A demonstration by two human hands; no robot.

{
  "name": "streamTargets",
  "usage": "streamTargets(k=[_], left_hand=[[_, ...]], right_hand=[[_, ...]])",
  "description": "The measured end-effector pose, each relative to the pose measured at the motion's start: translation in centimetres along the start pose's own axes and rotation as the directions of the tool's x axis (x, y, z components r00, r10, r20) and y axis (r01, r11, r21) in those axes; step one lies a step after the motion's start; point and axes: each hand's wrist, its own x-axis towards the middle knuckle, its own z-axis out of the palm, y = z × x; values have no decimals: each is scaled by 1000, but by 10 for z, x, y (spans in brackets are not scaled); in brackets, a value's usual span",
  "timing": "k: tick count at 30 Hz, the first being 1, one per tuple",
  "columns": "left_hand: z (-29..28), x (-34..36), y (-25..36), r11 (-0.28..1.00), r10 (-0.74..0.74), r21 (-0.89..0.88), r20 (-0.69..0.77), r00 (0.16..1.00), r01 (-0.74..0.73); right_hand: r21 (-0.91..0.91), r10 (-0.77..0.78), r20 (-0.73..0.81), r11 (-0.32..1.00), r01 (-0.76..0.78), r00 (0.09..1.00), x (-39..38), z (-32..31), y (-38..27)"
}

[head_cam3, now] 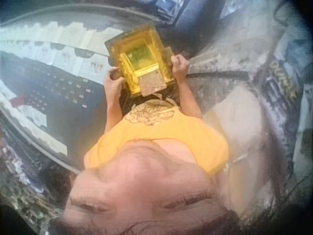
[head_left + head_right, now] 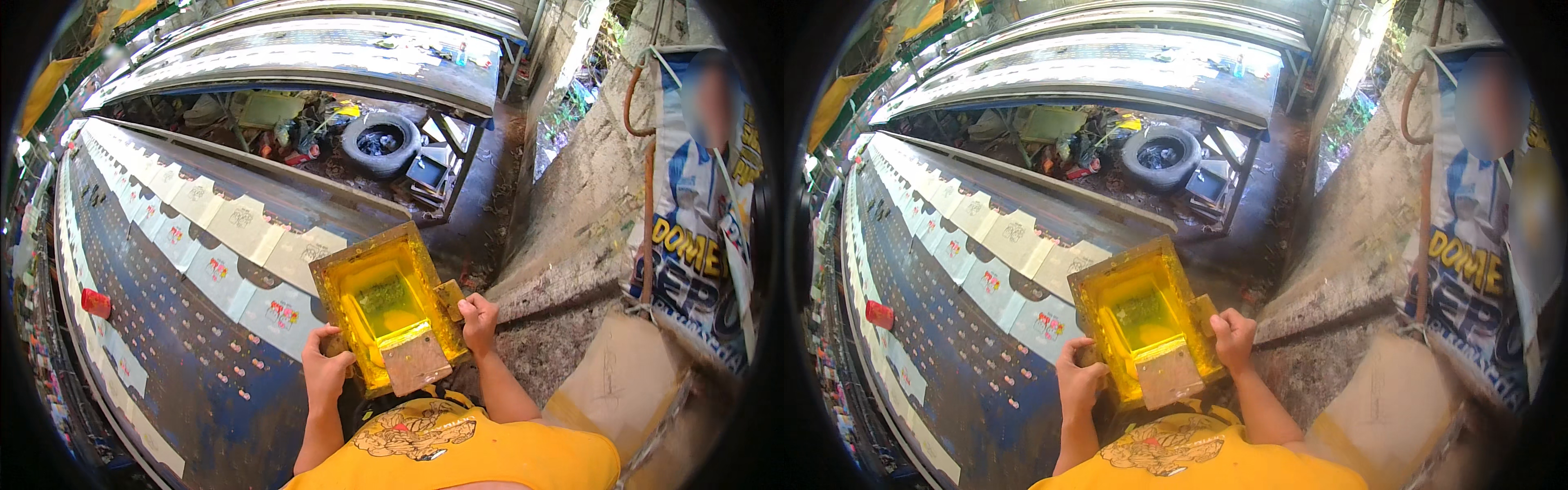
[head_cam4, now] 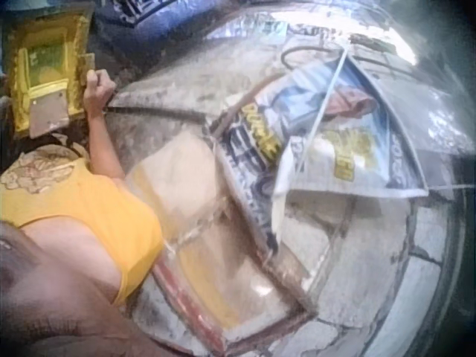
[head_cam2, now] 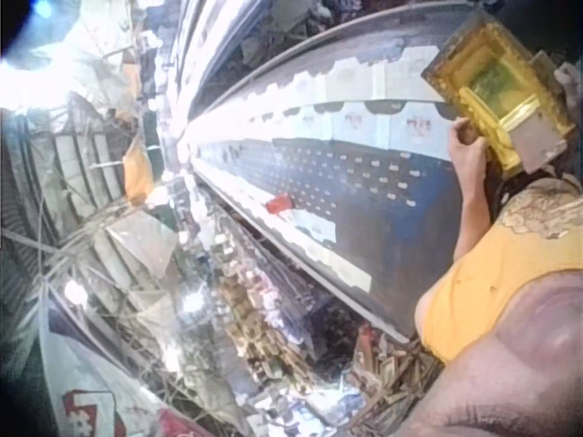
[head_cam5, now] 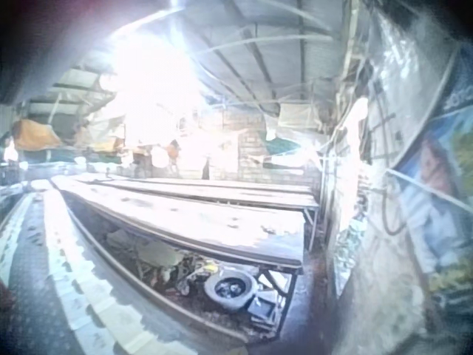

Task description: The person uses a squeegee to spread yellow ink across a screen printing frame and presses it onto a series of paper sheets laid out on a workbench. The person repeatedly repositions the frame and applies ink to each sheet in sequence.

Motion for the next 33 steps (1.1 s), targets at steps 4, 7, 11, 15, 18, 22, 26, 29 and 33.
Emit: streamTargets(k=[4, 7, 11, 15, 18, 22, 26, 29, 33], left_hand=[[42, 41, 13, 995, 104, 9, -36, 994, -104], [68, 76, 28, 1000, 23, -14, -57, 998, -23], [91, 127, 21, 989, 143, 61, -93, 985, -137], [117, 151, 54, 993, 100, 68, -120, 988, -93], [133, 170, 66, 995, 91, 49, -135, 987, -86], [153, 198, 63, 993, 104, 67, -172, 980, -94], [178, 219, 71, 996, 37, 85, -237, 971, -17], [202, 235, 75, 987, 96, 156, -346, 933, -44], [248, 264, 77, 981, 147, 179, -455, 878, -71]], right_hand=[[-42, -9, 35, 999, 11, 999, 59, 2, 30], [-47, -14, 61, 999, 17, 998, 109, 8, 41], [-39, -25, 95, 999, 29, 995, 166, 19, 38], [-27, 15, 130, 1000, -12, 991, 212, 27, 49], [-13, 40, 159, 999, -38, 987, 240, 32, 52], [-20, 35, 217, 999, -32, 976, 286, 41, 62], [28, 11, 283, 999, -20, 959, 339, 56, 75], [93, -8, 353, 995, -27, 936, 384, 73, 86], [88, -96, 453, 994, 62, 886, 457, 82, 118]])
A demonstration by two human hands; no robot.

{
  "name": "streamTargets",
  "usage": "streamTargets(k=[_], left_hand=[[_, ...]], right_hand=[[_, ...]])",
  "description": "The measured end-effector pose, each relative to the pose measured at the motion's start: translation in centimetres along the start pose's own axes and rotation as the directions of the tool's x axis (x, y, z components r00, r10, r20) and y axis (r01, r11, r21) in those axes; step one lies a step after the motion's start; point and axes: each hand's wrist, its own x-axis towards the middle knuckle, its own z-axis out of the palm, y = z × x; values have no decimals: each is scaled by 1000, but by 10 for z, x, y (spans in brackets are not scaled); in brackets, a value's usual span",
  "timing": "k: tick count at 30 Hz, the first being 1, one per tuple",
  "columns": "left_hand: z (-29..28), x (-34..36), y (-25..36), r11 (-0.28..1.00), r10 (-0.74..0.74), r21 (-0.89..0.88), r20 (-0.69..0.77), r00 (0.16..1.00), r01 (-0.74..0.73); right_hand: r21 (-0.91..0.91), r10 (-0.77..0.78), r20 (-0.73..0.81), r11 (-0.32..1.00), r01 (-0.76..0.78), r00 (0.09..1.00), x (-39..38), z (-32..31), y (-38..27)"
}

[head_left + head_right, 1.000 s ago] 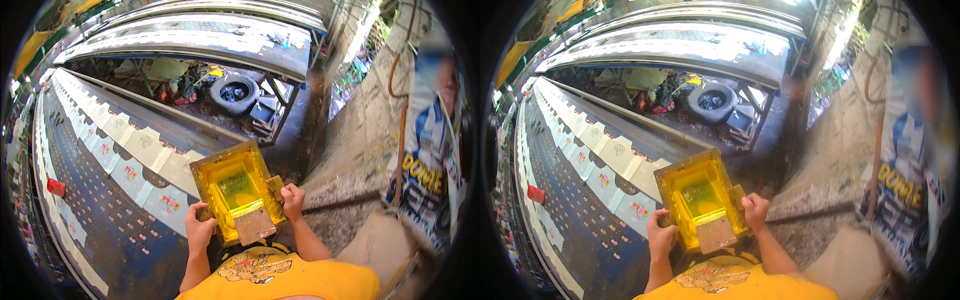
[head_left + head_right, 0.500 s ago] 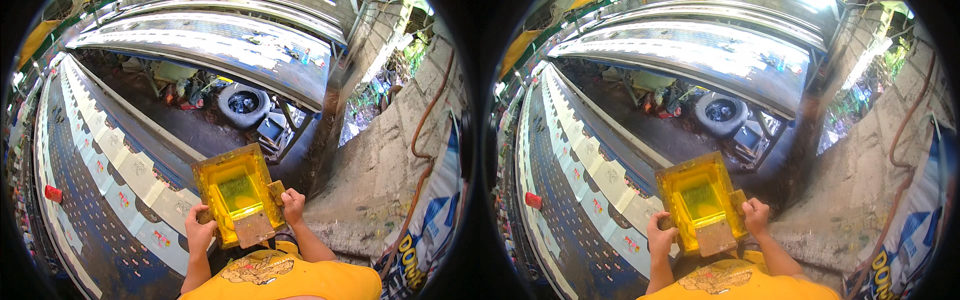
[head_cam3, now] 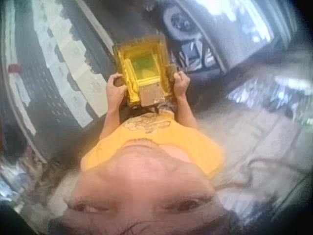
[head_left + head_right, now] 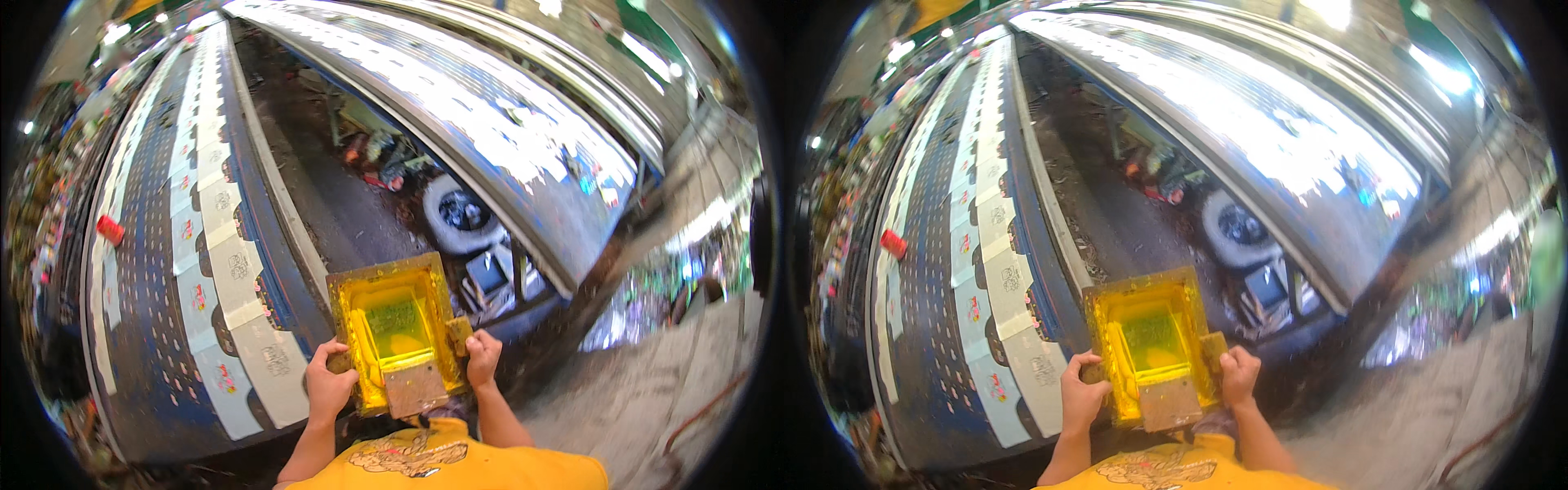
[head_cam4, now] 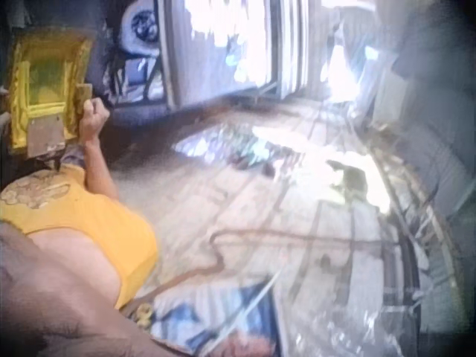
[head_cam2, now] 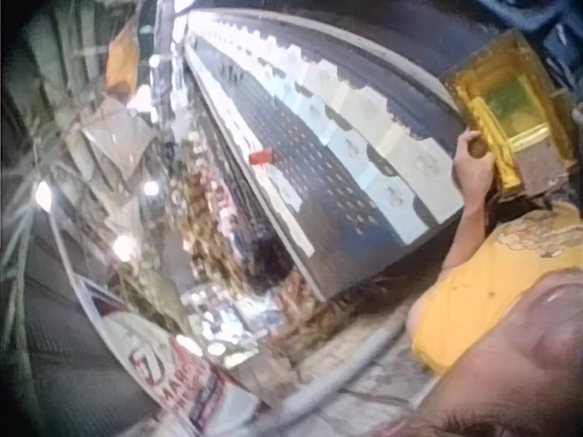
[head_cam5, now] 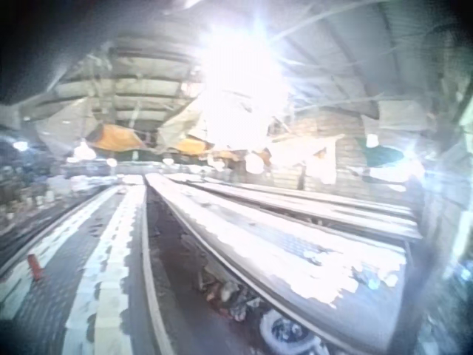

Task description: The person uses a squeegee to spread yellow ink across a screen printing frame and presses it onto a series of paper sheets laid out on a workbench. The person repeatedly repositions the frame and applies ink to each sheet in sequence.

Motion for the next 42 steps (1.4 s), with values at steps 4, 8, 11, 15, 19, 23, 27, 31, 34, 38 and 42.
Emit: streamTargets(k=[4, 8, 11, 15, 19, 23, 27, 31, 34, 38, 42], left_hand=[[66, -2, 30, 980, -171, -115, -68, 983, 162], [122, -5, 50, 993, -84, -98, -207, 975, 65], [152, -6, 74, 989, -116, -114, -238, 964, 90], [174, -5, 88, 989, -122, -113, -316, 941, 90], [173, -8, 81, 956, -248, -246, -394, 885, 158], [159, -17, 71, 943, -298, -298, -554, 777, 149], [142, -30, 50, 934, -317, -352, -727, 609, 66], [121, -36, 9, 957, -261, -289, -889, 376, -21], [95, -42, 3, 917, -343, -376, -914, 217, -134], [58, -49, -3, 899, -434, -433, -901, 0, -66], [39, -50, -49, 928, -344, -366, -914, -216, 70]], right_hand=[[115, -4, 96, 993, -8, 995, 71, -32, 21], [104, -87, 228, 992, 65, 970, 138, -64, 25], [94, -162, 283, 986, 141, 945, 179, -84, 23], [105, -224, 377, 974, 198, 899, 221, -86, 29], [224, -296, 456, 951, 214, 839, 241, -43, 15], [214, -390, 593, 920, 329, 705, 253, 14, -6], [276, -446, 723, 887, 370, 527, 245, 84, -36], [314, -429, 837, 885, 345, 339, 215, 169, -53], [293, -342, 924, 920, 259, 171, 177, 229, -78], [310, -296, 951, 921, 236, -94, 127, 306, -105], [333, -273, 927, 914, 231, -258, 80, 371, -96]])
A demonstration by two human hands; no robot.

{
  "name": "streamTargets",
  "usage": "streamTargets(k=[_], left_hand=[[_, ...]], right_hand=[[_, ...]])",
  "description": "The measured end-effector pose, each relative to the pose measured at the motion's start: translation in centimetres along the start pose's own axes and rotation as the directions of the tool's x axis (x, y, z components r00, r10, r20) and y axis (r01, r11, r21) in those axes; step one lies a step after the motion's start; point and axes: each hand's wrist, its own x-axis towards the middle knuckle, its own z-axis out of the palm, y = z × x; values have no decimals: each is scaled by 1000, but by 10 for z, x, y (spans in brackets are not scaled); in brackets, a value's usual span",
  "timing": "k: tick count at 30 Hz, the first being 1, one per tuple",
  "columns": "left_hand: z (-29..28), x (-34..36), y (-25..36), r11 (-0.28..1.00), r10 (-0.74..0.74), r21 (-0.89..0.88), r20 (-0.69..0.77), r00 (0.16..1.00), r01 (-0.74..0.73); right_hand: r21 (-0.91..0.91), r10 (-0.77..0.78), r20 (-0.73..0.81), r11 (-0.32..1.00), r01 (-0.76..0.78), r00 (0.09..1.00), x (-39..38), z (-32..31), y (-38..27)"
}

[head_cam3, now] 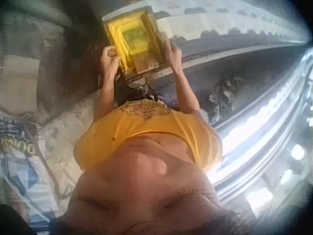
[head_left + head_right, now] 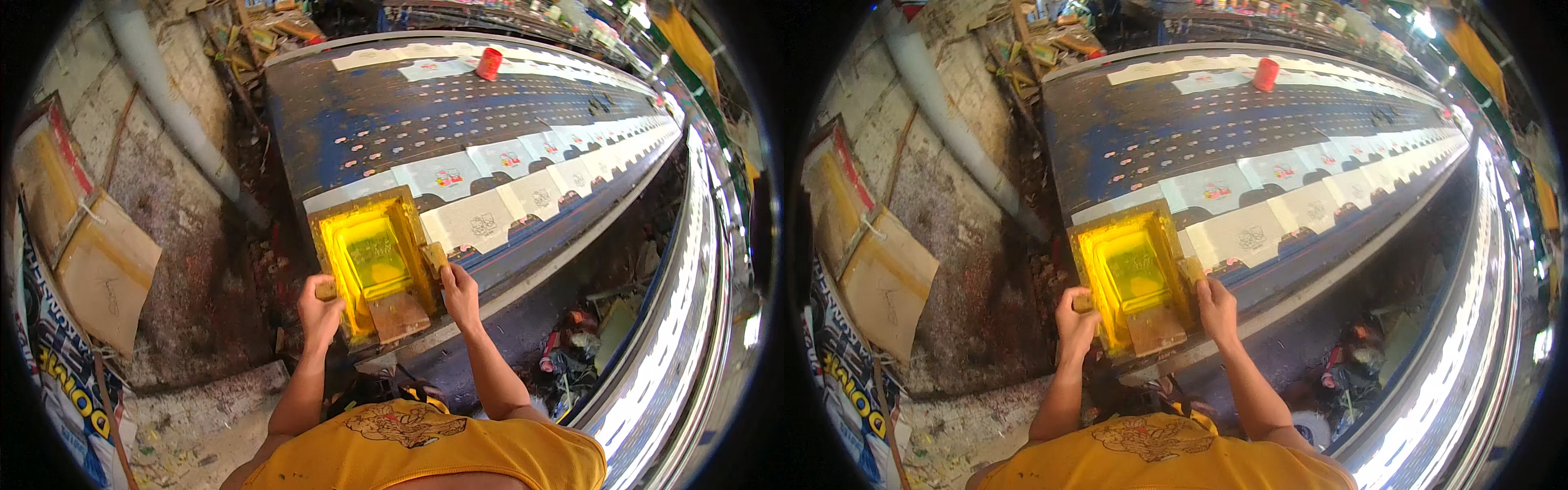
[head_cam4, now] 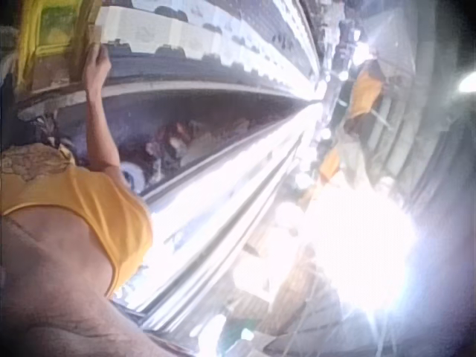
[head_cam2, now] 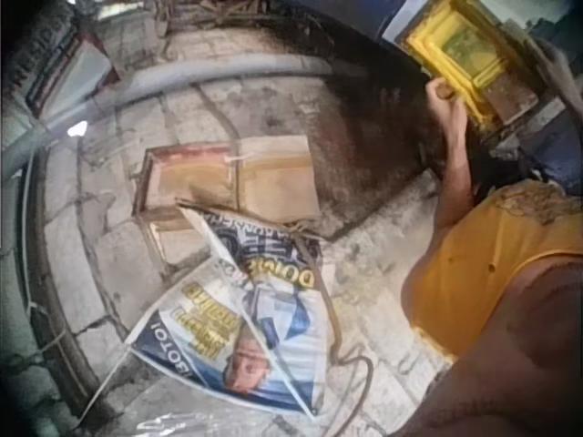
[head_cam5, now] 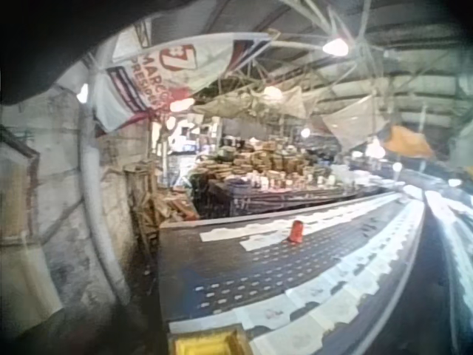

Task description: The person uses a squeegee to spread yellow ink across a screen printing frame and presses it onto a series of paper sheets laid out on a workbench. The person repeatedly repositions the frame and applies ink to each sheet in sequence.

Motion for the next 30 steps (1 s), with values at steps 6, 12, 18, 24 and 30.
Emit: streamTargets(k=[6, 12, 18, 24, 30], left_hand=[[35, 13, -18, 974, -199, 103, -42, 979, 203], [64, -3, -35, 971, -167, 167, -47, 985, 173], [72, -15, -34, 947, -275, 169, -14, 961, 273], [73, -13, -33, 958, -258, 133, 18, 966, 254], [70, -13, -33, 970, -244, 24, 20, 970, 244]], right_hand=[[-140, 1, 83, 990, 11, 997, 56, 21, 58], [-195, 97, 125, 978, -71, 987, 55, -7, 86], [-160, 151, 165, 979, -124, 975, 54, -27, 85], [-44, 127, 233, 992, -120, 964, 58, -35, 114], [-114, 86, 262, 992, -58, 961, 57, -38, 105]])
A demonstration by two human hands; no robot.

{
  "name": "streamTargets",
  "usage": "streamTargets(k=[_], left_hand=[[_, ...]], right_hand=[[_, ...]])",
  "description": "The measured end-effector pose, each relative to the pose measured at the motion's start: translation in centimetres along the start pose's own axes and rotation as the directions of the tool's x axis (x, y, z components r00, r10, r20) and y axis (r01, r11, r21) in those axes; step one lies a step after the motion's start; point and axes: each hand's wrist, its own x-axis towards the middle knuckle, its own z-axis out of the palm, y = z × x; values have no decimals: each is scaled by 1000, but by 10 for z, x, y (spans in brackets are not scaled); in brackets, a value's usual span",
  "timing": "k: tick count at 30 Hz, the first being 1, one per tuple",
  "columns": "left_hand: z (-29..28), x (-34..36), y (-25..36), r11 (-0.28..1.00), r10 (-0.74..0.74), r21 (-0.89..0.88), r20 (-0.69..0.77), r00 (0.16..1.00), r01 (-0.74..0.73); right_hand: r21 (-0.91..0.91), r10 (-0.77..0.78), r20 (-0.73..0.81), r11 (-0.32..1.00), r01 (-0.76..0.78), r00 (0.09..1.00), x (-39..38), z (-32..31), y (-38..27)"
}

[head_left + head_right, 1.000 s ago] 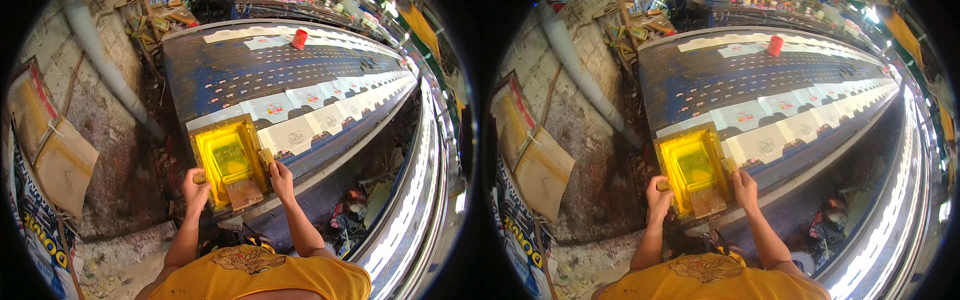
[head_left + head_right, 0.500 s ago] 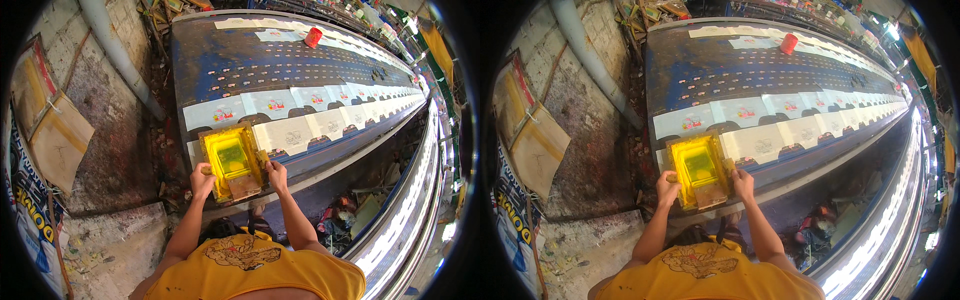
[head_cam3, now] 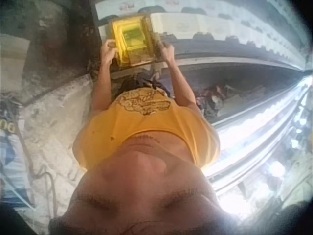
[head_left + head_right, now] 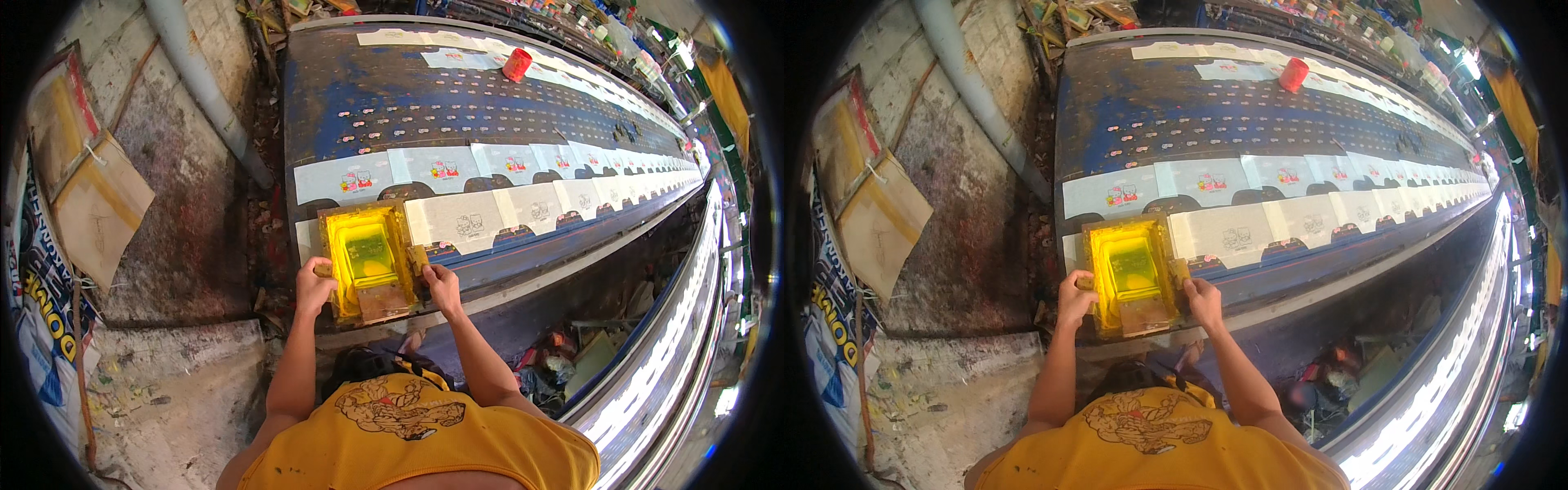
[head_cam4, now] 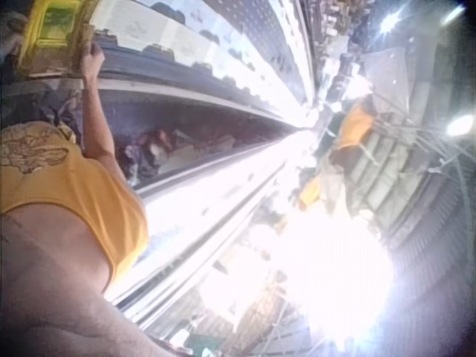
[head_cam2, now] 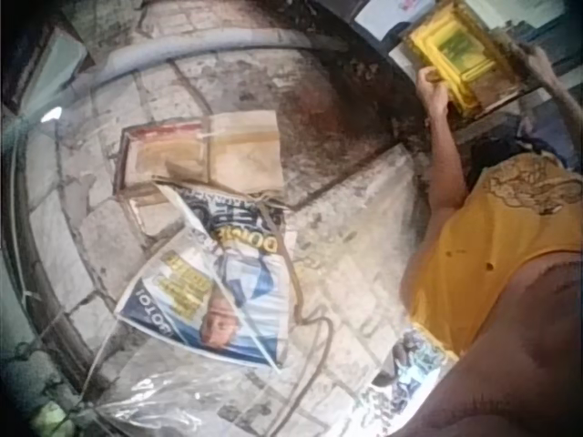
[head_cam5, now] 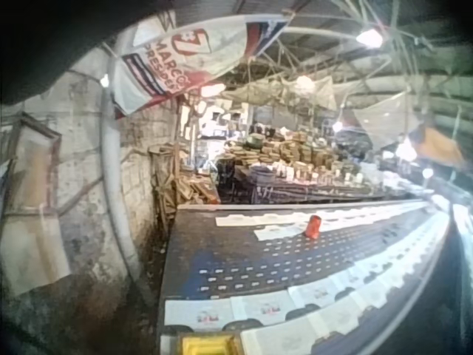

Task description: The person uses a squeegee to spread yellow ink across a screen printing frame and presses it onto a series of paper sheets laid out on a workbench. The person repeatedly repositions the frame and applies ink to each sheet in sequence.

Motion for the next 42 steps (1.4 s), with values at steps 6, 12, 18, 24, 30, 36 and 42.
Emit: streamTargets(k=[6, 12, 18, 24, 30, 36, 42], left_hand=[[-4, -1, 4, 997, -67, -43, 37, 997, 68], [-6, -4, 7, 996, -47, -69, 47, 998, 50], [-8, -2, 4, 997, -44, -67, 62, 997, 48], [-10, -6, 15, 996, -72, -53, 97, 993, 78], [-10, -3, 10, 994, -99, -38, 116, 988, 104], [-10, -5, 16, 995, -95, 18, 104, 990, 94], [-7, -2, -2, 999, -10, 46, 74, 997, 7]], right_hand=[[25, 7, 33, 1000, -8, 999, -2, -2, -1], [40, -15, 35, 999, 13, 999, -1, 0, 5], [29, 50, 51, 998, -51, 997, -1, 0, -4], [19, 30, 27, 999, -30, 999, -3, -1, -4], [30, 10, 13, 999, -11, 1000, -2, 1, 4], [-62, -171, -181, 985, 163, 969, -20, 3, -14], [-255, -626, 92, 737, 626, 775, -58, -12, -55]])
